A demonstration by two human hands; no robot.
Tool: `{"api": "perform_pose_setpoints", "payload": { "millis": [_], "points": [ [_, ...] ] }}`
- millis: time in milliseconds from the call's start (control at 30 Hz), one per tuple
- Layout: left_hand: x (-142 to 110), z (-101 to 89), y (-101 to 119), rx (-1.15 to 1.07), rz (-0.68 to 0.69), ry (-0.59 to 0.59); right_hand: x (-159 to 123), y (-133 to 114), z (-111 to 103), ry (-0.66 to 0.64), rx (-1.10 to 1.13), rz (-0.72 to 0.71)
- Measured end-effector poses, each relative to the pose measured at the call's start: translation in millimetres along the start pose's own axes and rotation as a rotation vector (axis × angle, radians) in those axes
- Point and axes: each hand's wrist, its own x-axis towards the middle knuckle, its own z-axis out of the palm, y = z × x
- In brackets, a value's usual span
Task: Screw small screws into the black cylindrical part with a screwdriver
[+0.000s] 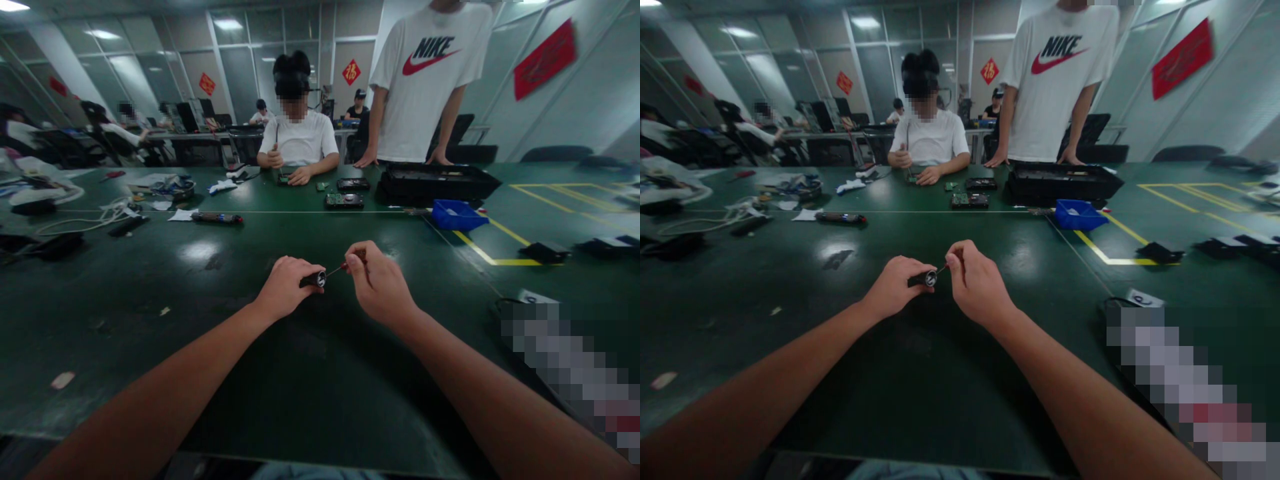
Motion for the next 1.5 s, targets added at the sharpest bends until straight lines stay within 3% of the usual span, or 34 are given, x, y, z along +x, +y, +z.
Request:
{"api": "perform_pose_setpoints", "payload": {
  "millis": [367, 567, 733, 800, 1000, 1167, 1233, 1500],
  "points": [
    [1, -0.3, -1, 0.020, -0.028, 0.004, 2, 1, -3, -0.070, -0.068, 0.003],
    [0, -0.2, -1, -0.071, -0.087, 0.019, 4, 2, -4, 0.015, -0.069, 0.042],
    [-1, -1.3, -3, -0.293, -0.189, 0.126, 5, 3, -7, 0.135, -0.155, 0.061],
    [-1, -1.6, -5, -0.383, -0.228, 0.174, 5, 4, -8, 0.127, -0.160, 0.037],
    [0, 1.9, -13, -0.534, -0.271, 0.232, 8, 5, -14, -0.164, -0.204, 0.061],
    [-1, 2.1, -12, -0.548, -0.253, 0.214, 8, 7, -18, -0.613, -0.273, 0.103],
    [-2, 1.5, -11, -0.531, -0.253, 0.201, 6, 11, -15, -0.735, -0.271, 0.125],
    [-3, 3.1, -8, -0.499, -0.224, 0.170, 0, 15, 0, -0.837, -0.269, 0.077]
  ]
}}
